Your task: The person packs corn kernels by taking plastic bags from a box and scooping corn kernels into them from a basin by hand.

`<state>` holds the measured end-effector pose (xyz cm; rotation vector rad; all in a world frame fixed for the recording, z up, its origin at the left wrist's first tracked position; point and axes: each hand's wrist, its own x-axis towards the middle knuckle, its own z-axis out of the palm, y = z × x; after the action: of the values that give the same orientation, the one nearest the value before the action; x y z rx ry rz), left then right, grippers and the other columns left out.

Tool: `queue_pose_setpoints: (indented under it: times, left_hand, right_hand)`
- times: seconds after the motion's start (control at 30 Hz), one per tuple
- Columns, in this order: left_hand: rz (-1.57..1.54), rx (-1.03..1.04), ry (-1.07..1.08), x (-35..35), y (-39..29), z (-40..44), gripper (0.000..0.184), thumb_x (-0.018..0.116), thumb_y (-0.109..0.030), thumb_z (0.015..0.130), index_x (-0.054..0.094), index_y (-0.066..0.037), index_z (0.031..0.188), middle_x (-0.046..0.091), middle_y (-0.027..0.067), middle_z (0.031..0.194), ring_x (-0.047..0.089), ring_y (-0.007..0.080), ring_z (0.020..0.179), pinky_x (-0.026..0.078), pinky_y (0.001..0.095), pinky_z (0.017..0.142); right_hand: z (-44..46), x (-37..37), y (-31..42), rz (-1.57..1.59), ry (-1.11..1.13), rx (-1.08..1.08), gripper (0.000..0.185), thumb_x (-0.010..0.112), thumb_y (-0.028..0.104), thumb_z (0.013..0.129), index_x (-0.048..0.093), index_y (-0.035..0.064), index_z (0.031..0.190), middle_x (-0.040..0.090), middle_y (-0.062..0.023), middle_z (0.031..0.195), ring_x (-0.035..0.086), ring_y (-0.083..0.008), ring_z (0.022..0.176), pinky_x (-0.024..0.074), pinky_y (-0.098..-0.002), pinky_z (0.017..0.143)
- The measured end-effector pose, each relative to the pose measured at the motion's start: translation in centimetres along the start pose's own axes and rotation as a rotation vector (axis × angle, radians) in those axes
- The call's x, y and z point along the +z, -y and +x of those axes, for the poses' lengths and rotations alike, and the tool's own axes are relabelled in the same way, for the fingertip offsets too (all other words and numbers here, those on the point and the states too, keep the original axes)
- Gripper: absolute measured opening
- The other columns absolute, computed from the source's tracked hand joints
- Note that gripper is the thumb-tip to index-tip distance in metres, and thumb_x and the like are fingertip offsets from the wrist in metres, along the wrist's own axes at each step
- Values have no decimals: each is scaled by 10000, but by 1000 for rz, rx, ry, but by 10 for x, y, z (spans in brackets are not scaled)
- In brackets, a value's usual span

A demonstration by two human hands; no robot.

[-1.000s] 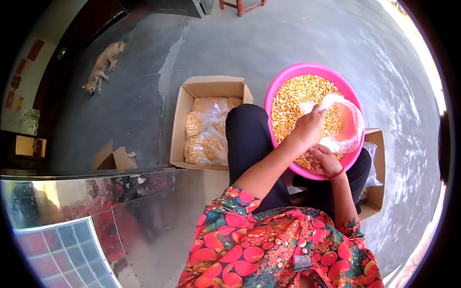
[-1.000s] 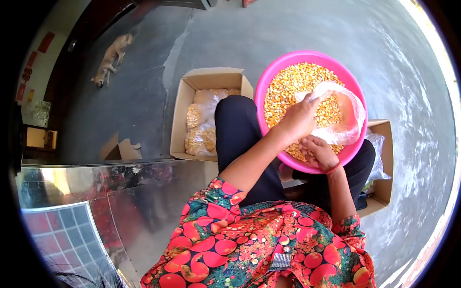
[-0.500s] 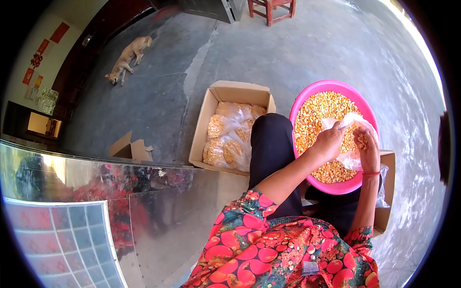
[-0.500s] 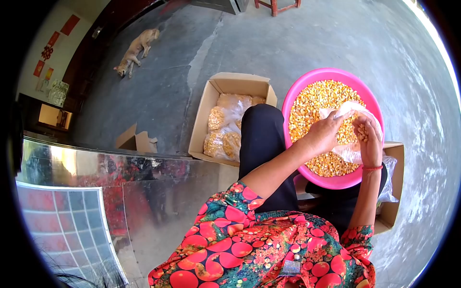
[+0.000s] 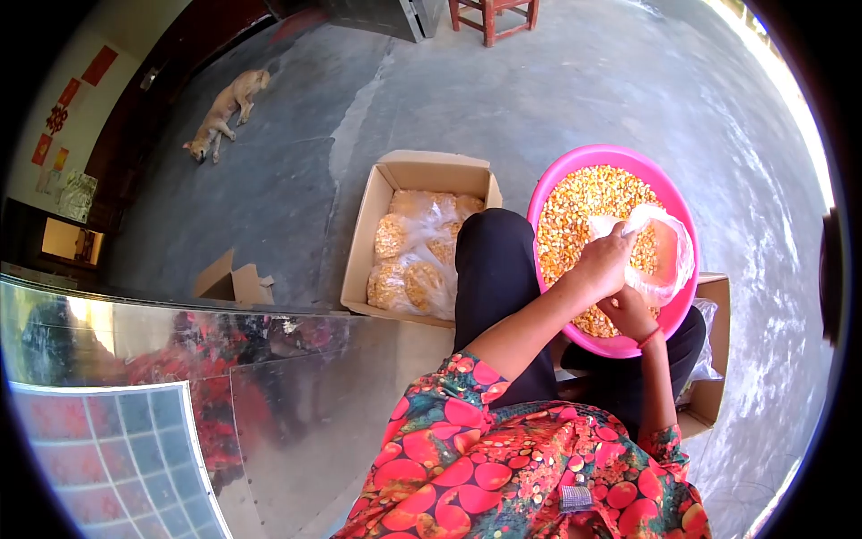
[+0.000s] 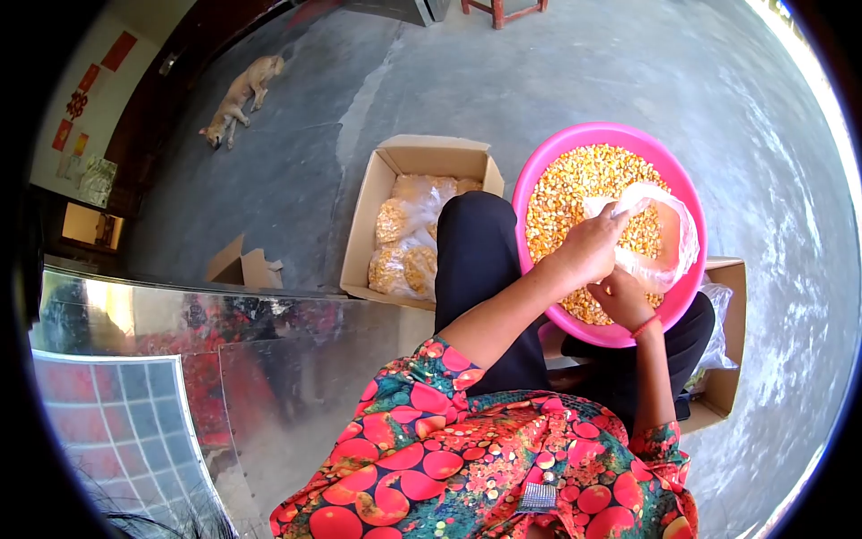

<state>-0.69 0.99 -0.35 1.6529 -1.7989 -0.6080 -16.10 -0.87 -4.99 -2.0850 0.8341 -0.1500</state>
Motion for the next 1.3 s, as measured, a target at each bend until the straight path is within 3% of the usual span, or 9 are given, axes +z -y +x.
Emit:
queue_pose_setpoints:
  times: [0.07,0.37,0.57,0.6,0.67,0.73,1.07,1.13,1.3]
  left_hand:
    - [-30,-45,5,2,3,0,712,523,22,712,304,-168,1363,404,267,1272,580,389,937,497,427,775]
    - [-55,-73,47,-5,-1,-1,760,512,51,710,286,-248,1371,407,244,1284,574,402,940,499,432,768]
    - [-75,3,-26,6,8,2,690,495,41,715,341,-194,1344,454,216,1208,580,371,917,490,435,783]
    - [-91,6,-24,-1,5,1,683,496,39,717,347,-199,1340,455,213,1208,580,374,916,489,436,784]
    - [-79,-19,-13,-3,6,0,649,521,12,735,375,-197,1332,465,234,1224,525,385,1036,452,421,866]
    - [-22,-38,12,-11,-2,-2,645,569,-36,715,367,-84,1325,459,249,1228,524,385,1043,448,413,876]
    - [-81,-63,3,-18,-9,-2,568,537,-29,731,393,24,1278,438,280,1244,514,397,1057,434,414,895]
    - [-59,19,-110,-16,-9,-1,594,500,2,774,404,-237,1309,493,215,1168,588,366,878,492,441,734]
    - [-68,64,-110,-14,-7,2,493,519,-1,768,445,-53,1253,485,216,1187,572,364,946,486,431,778]
  right_hand:
    - [15,25,-11,-119,-195,-225,326,573,112,806,549,30,1121,579,-186,1096,552,-317,1008,435,-386,847]
    - [24,50,8,-302,-30,-311,296,550,230,830,589,59,1068,601,-194,1035,561,-349,978,432,-425,841]
    - [16,49,-36,38,65,-33,264,543,240,849,605,-2,932,633,-190,844,605,-296,773,456,-401,747]
    - [17,56,-44,206,-112,-214,267,527,254,877,598,3,931,629,-124,733,575,-219,618,466,-340,596]
    - [7,20,-8,842,176,498,211,520,250,893,592,57,943,555,-14,667,437,-59,434,297,-171,366]
    - [-3,3,23,1125,69,578,191,524,234,888,580,53,910,534,-9,674,423,-56,432,287,-182,351]
    - [-36,-39,28,1239,189,320,238,467,270,931,519,57,840,394,33,575,235,-14,403,153,-171,354]
    - [-34,-58,38,1202,108,290,251,453,277,938,511,57,834,365,40,562,226,-14,402,155,-178,357]
    - [6,-77,17,1009,-35,380,225,480,266,927,552,64,862,443,20,612,239,-22,391,168,-188,358]
